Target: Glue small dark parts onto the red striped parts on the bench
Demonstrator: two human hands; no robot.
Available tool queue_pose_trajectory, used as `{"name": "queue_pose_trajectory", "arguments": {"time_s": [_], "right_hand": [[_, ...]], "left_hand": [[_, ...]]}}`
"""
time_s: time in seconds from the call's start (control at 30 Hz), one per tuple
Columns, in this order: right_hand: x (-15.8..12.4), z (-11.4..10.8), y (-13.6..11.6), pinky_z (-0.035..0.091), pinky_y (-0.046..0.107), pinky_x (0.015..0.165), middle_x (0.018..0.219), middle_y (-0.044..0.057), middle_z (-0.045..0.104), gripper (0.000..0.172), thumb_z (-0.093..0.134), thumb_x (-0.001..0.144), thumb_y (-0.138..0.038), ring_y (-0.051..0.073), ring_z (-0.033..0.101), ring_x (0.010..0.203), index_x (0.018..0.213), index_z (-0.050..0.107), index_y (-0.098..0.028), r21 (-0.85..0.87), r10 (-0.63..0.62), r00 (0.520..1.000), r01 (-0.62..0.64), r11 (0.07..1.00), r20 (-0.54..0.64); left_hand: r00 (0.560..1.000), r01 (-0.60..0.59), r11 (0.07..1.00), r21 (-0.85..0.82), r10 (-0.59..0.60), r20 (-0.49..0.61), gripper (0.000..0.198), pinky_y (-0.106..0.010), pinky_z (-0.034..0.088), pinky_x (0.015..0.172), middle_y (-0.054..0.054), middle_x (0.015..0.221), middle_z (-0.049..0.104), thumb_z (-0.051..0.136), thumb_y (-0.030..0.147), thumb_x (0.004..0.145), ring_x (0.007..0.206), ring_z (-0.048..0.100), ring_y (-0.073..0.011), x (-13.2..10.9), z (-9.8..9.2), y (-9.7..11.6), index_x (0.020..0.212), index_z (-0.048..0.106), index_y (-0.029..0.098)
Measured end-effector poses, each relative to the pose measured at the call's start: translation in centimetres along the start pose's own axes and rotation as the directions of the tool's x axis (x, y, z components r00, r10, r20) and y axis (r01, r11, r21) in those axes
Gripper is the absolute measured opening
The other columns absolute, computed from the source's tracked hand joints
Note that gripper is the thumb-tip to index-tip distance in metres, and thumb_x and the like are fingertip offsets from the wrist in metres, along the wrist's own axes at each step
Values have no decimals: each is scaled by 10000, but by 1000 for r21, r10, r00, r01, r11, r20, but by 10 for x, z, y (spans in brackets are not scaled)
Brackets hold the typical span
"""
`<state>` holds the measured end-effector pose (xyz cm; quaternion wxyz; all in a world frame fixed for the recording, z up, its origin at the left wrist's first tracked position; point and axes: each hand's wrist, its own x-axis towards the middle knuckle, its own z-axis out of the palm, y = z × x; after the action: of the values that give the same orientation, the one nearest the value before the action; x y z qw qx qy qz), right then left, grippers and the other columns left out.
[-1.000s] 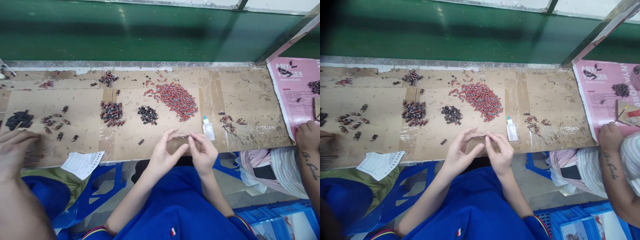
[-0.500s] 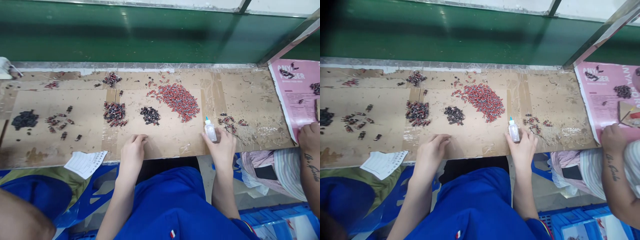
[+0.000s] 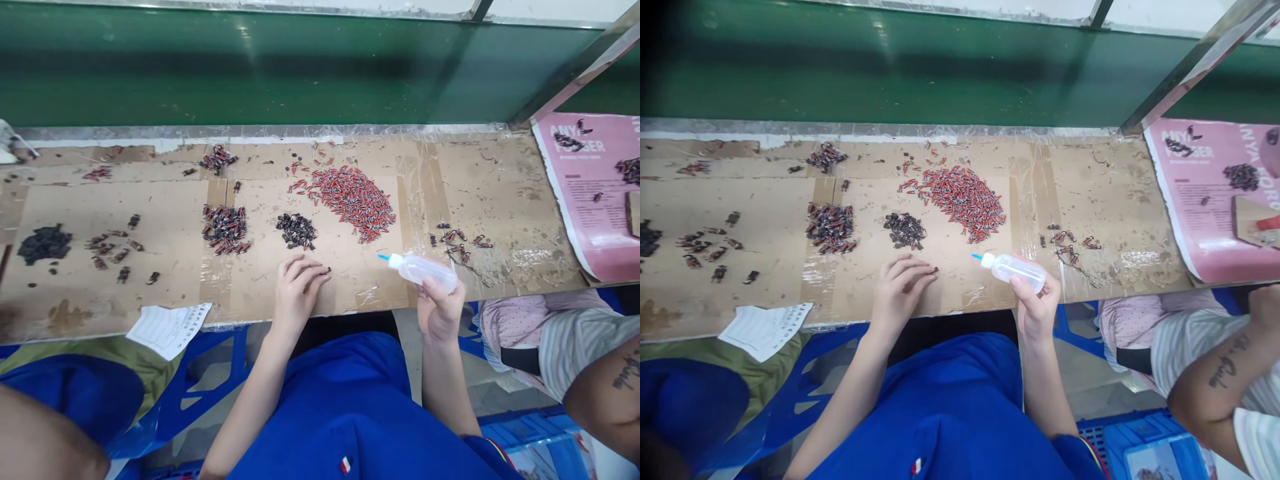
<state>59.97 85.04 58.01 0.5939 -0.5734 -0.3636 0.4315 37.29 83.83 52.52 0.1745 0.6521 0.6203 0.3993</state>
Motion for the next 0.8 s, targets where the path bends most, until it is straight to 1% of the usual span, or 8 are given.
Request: {"name": "queue_pose_trajectory", "arguments": {"time_s": [0.07, 0.13, 0.17, 0.27, 0.33, 0.4, 0.53, 0.8], "right_hand": [[1, 12, 7, 419, 245, 440, 658, 29, 686, 311, 695, 649, -492, 129, 559, 492, 721, 694, -189, 89, 71, 997, -74, 993, 36], [2, 24, 14, 336, 225, 378, 599, 14, 645, 337, 626, 684, -520, 101, 484, 426, 687, 669, -187, 105, 117, 991, -124, 987, 72], [2, 30, 17, 318, 224, 368, 584, 10, 632, 346, 607, 695, -527, 99, 465, 413, 686, 661, -186, 97, 124, 989, -132, 987, 86], [1, 45, 24, 378, 239, 410, 552, 2, 611, 310, 626, 711, -493, 120, 501, 448, 643, 626, -190, 5, 75, 989, -76, 997, 125], [0, 52, 27, 446, 259, 483, 552, 5, 621, 278, 651, 712, -443, 144, 559, 513, 601, 598, -194, -80, 27, 990, -16, 997, 136], [-1, 56, 29, 487, 276, 543, 582, 14, 649, 247, 660, 711, -411, 162, 599, 569, 611, 603, -191, -138, 9, 992, 9, 990, 128], [-1, 59, 32, 507, 286, 571, 640, 32, 692, 219, 666, 713, -388, 173, 627, 604, 665, 641, -176, -178, 28, 992, -5, 984, 125], [0, 59, 35, 517, 286, 579, 656, 28, 706, 230, 669, 720, -398, 177, 645, 615, 683, 669, -172, -191, 43, 984, -9, 981, 174]], "left_hand": [[999, 17, 1000, -5, -17, 32, 142, -470, 476, 969, -62, 930, 740, 699, 331, 811, 1072, 592, -268, -1, -4, 0, 918, 740, 247], [997, 63, 998, -18, -63, 41, 239, -465, 484, 967, -66, 946, 747, 705, 319, 806, 1088, 603, -262, -1, -8, 2, 1031, 714, 236], [995, 88, 996, -24, -87, 38, 279, -464, 483, 972, -67, 942, 750, 702, 312, 808, 1100, 606, -259, -1, -9, 4, 1074, 699, 231], [993, 119, 993, -26, -118, 23, 295, -466, 470, 993, -62, 903, 757, 687, 298, 817, 1107, 626, -252, -1, -9, 8, 1104, 686, 227], [994, 109, 994, -11, -109, 19, 260, -468, 465, 992, -55, 885, 761, 683, 294, 817, 1090, 643, -252, 0, -8, 8, 1070, 698, 231], [995, 93, 996, 15, -93, 19, 234, -462, 473, 972, -53, 884, 765, 679, 289, 820, 1077, 656, -254, -1, -7, 8, 1046, 706, 234], [996, 82, 995, 50, -84, 19, 186, -433, 491, 919, -56, 909, 768, 681, 293, 819, 1041, 675, -256, -1, -7, 7, 994, 722, 243], [995, 101, 994, 42, -101, 7, 145, -418, 491, 910, -52, 924, 769, 678, 313, 815, 1025, 680, -254, -1, -7, 8, 931, 739, 251]]}}
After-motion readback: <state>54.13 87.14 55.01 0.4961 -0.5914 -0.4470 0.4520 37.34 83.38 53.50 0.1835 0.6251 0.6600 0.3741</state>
